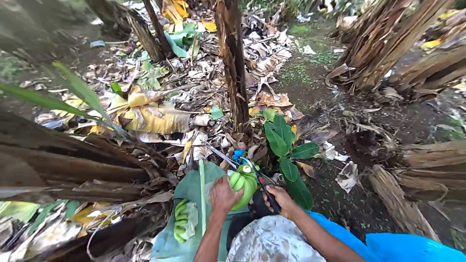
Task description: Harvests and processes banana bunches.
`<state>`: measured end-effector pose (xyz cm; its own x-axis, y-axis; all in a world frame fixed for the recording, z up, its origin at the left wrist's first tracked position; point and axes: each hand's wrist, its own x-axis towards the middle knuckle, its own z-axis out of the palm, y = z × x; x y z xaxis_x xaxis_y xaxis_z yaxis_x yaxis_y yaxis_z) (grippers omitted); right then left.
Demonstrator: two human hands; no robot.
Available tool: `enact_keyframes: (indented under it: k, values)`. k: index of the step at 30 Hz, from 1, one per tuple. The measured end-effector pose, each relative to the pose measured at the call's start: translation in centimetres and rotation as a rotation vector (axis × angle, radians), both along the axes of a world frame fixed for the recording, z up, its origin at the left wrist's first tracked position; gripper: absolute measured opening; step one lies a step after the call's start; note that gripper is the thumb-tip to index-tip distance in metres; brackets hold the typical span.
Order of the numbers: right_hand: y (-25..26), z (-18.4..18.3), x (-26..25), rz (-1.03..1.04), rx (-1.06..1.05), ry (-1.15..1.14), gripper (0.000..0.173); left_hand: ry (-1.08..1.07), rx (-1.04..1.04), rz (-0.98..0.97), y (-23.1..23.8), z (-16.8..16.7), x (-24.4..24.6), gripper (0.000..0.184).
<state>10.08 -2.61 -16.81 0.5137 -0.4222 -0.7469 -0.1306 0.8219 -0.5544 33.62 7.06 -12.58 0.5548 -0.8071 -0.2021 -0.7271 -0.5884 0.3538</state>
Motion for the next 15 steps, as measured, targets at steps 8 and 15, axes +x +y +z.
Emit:
enact_keyframes:
  k: [8,15]
  values:
    - [1.3,1.4,3.3,0.121,0.152,-0.017,0.04,0.078,0.088,0.09,0.0,-0.8,-0.2,0.083]
    - [1.7,4.2,4.1,0.009,0.262,-0.064,0.043,0.013,0.073,0.115,-0.9,-1.9,-1.1,0.078]
